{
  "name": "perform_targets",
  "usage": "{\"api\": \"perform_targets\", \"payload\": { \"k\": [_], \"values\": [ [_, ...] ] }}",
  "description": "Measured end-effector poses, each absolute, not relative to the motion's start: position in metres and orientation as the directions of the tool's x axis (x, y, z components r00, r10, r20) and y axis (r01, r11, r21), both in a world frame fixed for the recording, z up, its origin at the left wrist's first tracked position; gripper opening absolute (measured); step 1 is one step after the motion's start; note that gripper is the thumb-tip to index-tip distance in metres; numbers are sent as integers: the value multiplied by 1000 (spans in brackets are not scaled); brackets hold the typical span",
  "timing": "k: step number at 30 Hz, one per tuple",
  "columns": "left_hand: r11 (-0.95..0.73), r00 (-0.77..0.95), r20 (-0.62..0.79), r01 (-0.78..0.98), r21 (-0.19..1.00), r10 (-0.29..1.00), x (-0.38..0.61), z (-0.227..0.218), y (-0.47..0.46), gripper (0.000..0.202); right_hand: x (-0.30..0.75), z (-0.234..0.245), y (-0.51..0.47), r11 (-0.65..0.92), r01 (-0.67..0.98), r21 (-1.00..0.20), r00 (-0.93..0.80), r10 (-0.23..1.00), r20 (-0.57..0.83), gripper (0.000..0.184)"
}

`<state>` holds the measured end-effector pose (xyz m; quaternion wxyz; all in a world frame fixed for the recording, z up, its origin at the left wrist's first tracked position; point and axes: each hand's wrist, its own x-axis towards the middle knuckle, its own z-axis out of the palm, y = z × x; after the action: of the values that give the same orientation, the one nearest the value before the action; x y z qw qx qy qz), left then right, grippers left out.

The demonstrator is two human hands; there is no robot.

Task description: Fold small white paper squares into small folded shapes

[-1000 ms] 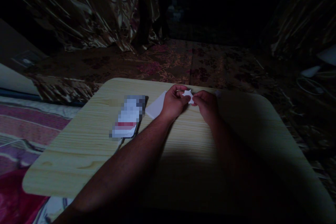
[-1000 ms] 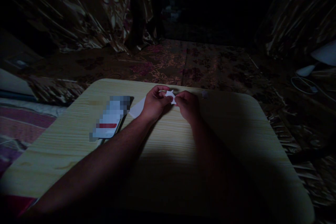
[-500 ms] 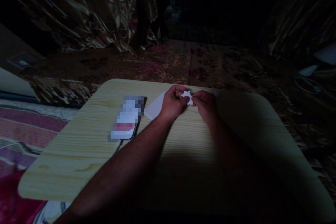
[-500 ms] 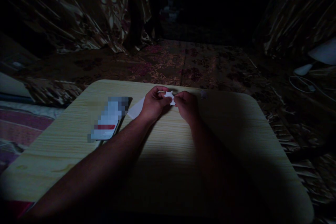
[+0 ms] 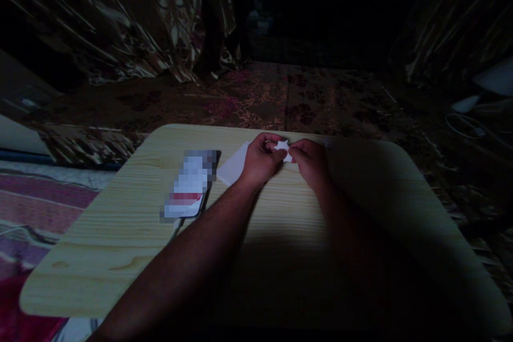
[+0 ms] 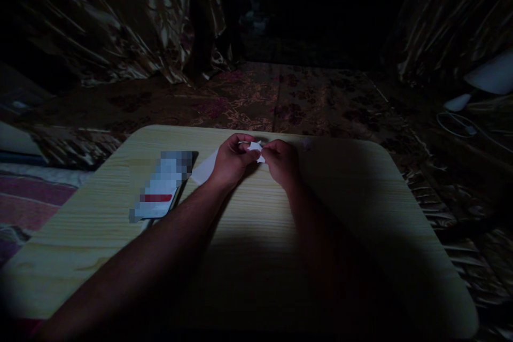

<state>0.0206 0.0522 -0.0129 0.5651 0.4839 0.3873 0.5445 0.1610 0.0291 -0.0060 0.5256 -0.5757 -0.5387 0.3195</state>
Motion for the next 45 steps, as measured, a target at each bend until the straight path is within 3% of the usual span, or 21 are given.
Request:
{"api": "perform_targets", "payload": {
  "k": [45],
  "values": [
    [-60,177,104,-234,970,979,21,-10,49,31,162,-13,31,145,281,-949,210,955,209,17]
  ]
}}
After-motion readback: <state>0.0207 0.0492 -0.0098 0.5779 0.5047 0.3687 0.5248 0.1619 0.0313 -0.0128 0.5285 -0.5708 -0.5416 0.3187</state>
